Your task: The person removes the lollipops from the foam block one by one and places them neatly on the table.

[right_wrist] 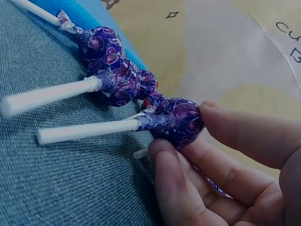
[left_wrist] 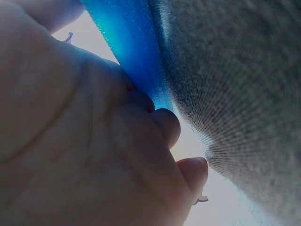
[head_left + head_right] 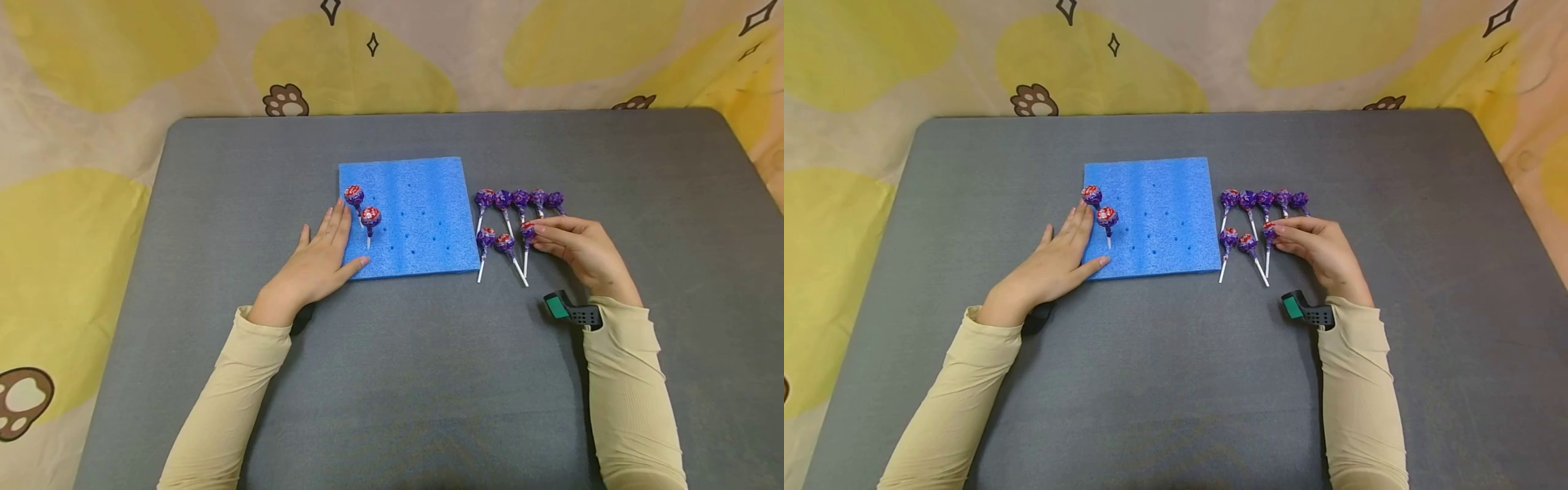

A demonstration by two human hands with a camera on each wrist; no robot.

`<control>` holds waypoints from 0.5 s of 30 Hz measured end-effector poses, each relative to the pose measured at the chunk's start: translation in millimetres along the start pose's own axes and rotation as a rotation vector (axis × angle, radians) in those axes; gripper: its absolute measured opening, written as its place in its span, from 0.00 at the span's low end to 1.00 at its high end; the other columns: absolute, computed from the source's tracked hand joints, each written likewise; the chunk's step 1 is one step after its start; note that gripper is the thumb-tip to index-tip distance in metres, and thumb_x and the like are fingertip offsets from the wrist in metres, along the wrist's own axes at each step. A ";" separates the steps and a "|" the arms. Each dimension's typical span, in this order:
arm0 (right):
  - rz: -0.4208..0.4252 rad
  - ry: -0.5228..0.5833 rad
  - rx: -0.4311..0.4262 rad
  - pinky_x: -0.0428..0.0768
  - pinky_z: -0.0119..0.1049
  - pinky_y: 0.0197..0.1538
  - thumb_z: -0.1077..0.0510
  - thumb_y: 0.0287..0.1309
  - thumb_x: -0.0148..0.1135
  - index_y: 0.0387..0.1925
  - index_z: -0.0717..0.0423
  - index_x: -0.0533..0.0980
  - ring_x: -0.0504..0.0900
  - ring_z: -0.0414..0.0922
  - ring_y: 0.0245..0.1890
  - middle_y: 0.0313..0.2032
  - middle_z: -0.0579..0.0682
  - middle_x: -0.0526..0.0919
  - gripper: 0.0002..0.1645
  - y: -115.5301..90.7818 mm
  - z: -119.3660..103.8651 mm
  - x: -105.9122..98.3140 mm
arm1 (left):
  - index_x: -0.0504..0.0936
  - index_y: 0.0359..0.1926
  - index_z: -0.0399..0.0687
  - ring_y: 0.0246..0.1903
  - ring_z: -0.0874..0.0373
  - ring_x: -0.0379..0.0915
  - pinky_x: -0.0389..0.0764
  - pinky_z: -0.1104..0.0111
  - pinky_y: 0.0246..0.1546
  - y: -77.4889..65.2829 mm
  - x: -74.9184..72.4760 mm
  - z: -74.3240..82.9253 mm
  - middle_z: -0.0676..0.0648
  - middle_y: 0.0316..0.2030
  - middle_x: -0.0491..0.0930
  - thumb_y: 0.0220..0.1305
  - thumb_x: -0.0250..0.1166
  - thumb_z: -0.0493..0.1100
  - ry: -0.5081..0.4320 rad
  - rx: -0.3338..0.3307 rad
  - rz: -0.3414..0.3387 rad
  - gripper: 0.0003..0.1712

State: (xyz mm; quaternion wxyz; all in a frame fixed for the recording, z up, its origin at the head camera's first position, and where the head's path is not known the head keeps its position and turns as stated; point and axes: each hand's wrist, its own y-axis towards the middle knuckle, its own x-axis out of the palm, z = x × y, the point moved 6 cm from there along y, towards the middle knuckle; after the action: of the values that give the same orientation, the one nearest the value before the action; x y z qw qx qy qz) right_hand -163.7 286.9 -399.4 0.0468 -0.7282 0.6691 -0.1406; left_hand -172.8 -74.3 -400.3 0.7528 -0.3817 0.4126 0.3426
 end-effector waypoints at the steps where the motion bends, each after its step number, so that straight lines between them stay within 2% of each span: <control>1: 0.001 0.005 0.002 0.80 0.28 0.39 0.68 0.61 0.58 0.33 0.55 0.85 0.84 0.39 0.34 0.35 0.46 0.86 0.11 0.0 0.2 0.1 | 0.29 0.72 0.39 0.71 0.50 0.20 0.31 0.43 0.65 0.1 0.1 0.1 0.44 0.72 0.21 0.70 0.45 0.61 -0.001 0.000 0.000 0.48; 5: 0.009 0.002 0.016 0.80 0.28 0.39 0.69 0.60 0.58 0.33 0.55 0.85 0.84 0.38 0.33 0.34 0.46 0.86 0.12 -0.1 1.1 0.2 | 0.30 0.72 0.39 0.71 0.50 0.21 0.31 0.43 0.65 0.0 0.0 -0.1 0.44 0.72 0.22 0.70 0.46 0.60 -0.008 0.001 0.004 0.48; 10: 0.041 -0.053 0.009 0.80 0.27 0.38 0.69 0.60 0.58 0.32 0.54 0.85 0.83 0.37 0.34 0.34 0.45 0.86 0.12 0.3 1.6 -0.6 | 0.29 0.72 0.39 0.71 0.50 0.20 0.31 0.43 0.65 -0.2 0.3 -0.1 0.44 0.72 0.21 0.70 0.46 0.61 -0.004 0.003 0.004 0.48; 15: 0.026 -0.012 -0.013 0.80 0.28 0.38 0.73 0.58 0.57 0.32 0.57 0.85 0.84 0.38 0.35 0.33 0.47 0.86 0.13 0.8 1.6 0.5 | 0.28 0.72 0.39 0.71 0.50 0.20 0.31 0.43 0.65 -0.4 0.3 0.4 0.44 0.72 0.21 0.71 0.45 0.61 -0.004 0.005 0.001 0.48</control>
State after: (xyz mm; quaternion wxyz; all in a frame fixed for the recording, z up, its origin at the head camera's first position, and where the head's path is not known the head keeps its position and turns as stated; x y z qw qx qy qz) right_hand -164.0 286.2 -401.1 0.0479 -0.7208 0.6790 -0.1309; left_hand -172.2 -74.0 -400.3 0.7543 -0.3792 0.4121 0.3425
